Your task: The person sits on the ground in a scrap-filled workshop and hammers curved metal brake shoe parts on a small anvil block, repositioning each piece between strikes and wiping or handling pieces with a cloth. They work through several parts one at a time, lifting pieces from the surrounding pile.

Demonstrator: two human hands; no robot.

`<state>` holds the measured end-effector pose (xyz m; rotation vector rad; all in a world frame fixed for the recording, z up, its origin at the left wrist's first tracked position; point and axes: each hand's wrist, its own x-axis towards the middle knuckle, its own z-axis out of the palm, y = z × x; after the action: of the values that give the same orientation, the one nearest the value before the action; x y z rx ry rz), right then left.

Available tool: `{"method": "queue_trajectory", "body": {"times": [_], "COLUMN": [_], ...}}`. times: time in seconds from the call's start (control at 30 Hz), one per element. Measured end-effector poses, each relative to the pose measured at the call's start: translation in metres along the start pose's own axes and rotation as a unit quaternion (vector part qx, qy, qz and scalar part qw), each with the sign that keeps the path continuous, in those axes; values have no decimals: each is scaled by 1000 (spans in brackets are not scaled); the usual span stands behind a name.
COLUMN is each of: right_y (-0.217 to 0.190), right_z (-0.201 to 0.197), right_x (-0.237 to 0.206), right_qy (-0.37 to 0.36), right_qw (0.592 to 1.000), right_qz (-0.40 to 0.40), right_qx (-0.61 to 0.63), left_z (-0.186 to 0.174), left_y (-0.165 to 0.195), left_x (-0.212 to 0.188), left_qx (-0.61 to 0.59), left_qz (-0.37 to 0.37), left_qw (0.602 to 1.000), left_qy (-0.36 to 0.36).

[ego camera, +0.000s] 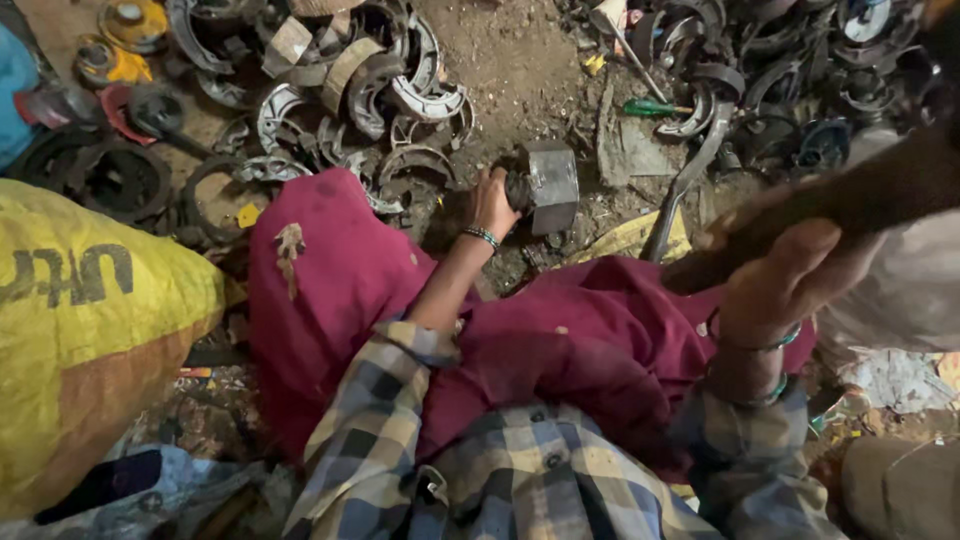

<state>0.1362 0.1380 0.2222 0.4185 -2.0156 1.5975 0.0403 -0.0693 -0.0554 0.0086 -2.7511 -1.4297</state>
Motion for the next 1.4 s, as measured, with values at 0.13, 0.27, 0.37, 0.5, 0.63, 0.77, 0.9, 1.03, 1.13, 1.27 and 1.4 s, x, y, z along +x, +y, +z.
{"method": "queue_trajectory", "body": {"times": [0.13, 0.27, 0.37, 0.5, 0.63, 0.77, 0.9, 1.03, 1.13, 1.27, 1.4], "right_y": [53, 125, 136, 88, 17, 3, 58, 114, 113, 58, -4], "right_z": [23, 32, 21, -1, -5, 13, 44, 46, 23, -1, 3], "right_x": [-41, -81, -75, -46, -16, -16, -48, -75, -72, -44, -21], "right_qy": [-128, -279, -210, -59, 32, -5, -219, -246, -170, -69, 24], "right_qw": [916, 803, 844, 917, 987, 995, 862, 825, 857, 917, 993], "right_qz": [196, 189, 179, 327, 154, 65, 300, 212, 357, 266, 96], "right_qx": [-325, -491, -460, -221, -40, -78, -344, -463, -330, -288, -59], "left_z": [0, -4, -5, -4, -1, 3, 1, -5, -2, 4, 6], "left_y": [-7, -6, -6, -4, -4, -6, -10, -13, -14, -17, -18], "left_x": [-2, 1, 4, 2, 0, -1, -2, 0, 1, 1, 1], "left_qx": [-5, -5, 14, -25, -34, -45, -41, 2, -63, -72, -55], "left_qz": [-20, 52, 51, -20, 2, 4, -17, 19, -46, 25, 33], "left_qw": [999, 999, 998, 998, 999, 999, 998, 999, 992, 995, 996], "left_qy": [-36, -14, 30, -46, -27, -20, -44, -44, -97, -64, -69]}}
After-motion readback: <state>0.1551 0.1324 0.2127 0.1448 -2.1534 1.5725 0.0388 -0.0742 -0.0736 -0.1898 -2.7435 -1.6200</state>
